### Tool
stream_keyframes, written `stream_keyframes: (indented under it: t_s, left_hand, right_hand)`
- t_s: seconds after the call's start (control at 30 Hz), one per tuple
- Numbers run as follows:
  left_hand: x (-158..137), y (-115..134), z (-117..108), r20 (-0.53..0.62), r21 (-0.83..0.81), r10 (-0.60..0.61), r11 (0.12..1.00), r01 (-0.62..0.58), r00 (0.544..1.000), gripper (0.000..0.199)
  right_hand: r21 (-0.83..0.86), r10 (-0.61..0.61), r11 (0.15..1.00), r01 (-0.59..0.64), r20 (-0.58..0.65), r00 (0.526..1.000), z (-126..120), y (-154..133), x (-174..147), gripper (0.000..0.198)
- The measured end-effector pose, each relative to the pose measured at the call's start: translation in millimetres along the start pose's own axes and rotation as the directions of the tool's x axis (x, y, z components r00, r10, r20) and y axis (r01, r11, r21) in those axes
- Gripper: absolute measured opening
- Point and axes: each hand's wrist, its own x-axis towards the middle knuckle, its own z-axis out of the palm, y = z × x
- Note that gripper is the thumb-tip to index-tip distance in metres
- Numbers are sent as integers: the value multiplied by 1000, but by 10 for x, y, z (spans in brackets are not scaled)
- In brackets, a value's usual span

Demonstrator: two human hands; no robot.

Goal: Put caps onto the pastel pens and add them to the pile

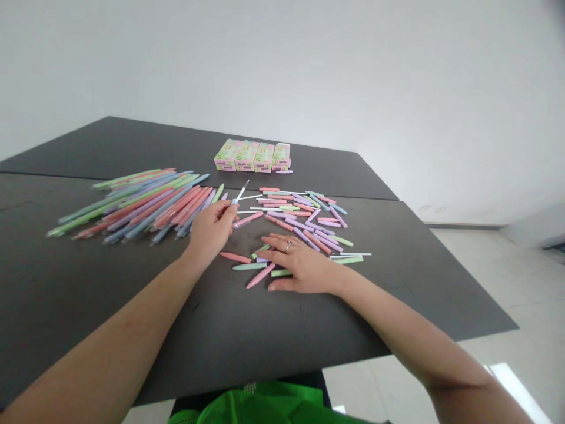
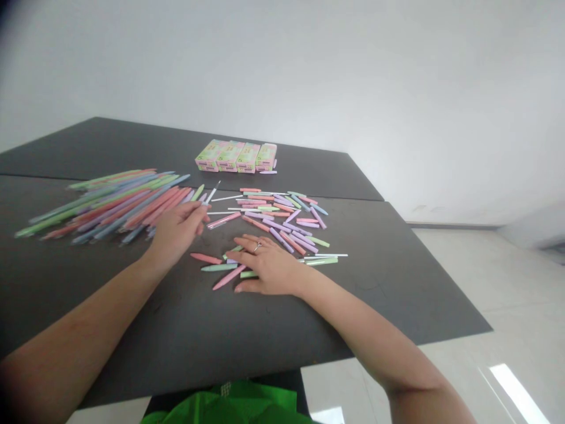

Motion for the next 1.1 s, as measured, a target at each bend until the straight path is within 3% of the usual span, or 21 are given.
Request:
stream_keyframes:
  t_s: [0.13, 0.3, 0.43, 0.6, 0.67, 0.73, 0.8, 0.97, 1.1]
  left_hand:
    - [17, -32, 19, 4, -29, 15, 999, -15, 1000, 34]
    - [4, 44, 14, 72, -61, 11, 998, -7, 997, 36]
    - [-38, 165, 16, 198, -132, -12, 990, 39, 980, 35]
    - [-98, 252, 75, 257, -70, -21, 997, 40, 966, 31]
    - [-105, 253, 106, 260, -71, -3, 997, 23, 966, 31]
    - [-96, 227, 142, 259, -101, 18, 995, 9, 966, 32]
    - [-75, 175, 183, 263, -164, 43, 987, 0, 964, 31]
    - [-15, -1, 270, 247, -276, 66, 961, 5, 967, 33]
    - [6, -73, 311, 246, -350, 79, 937, 13, 966, 29]
  right_hand:
    - [-137, 20, 990, -21, -7, 1000, 179, 44, 41, 49]
    - [-166, 53, 984, -69, -95, 994, 184, 236, 173, 41]
    - [-138, 97, 984, -114, -120, 988, 145, 348, 244, 38]
    - [10, 142, 990, -142, -166, 976, -32, 432, 207, 40]
    - [85, 181, 983, -165, -231, 956, -170, 474, 96, 40]
    - [135, 283, 958, -252, -334, 899, -312, 522, -93, 36]
    - [158, 354, 935, -318, -347, 868, -416, 566, -349, 33]
    - [-54, 348, 930, -364, -190, 918, -392, 605, -1029, 51]
    - [-206, 447, 866, -455, -88, 890, -220, 604, -1238, 66]
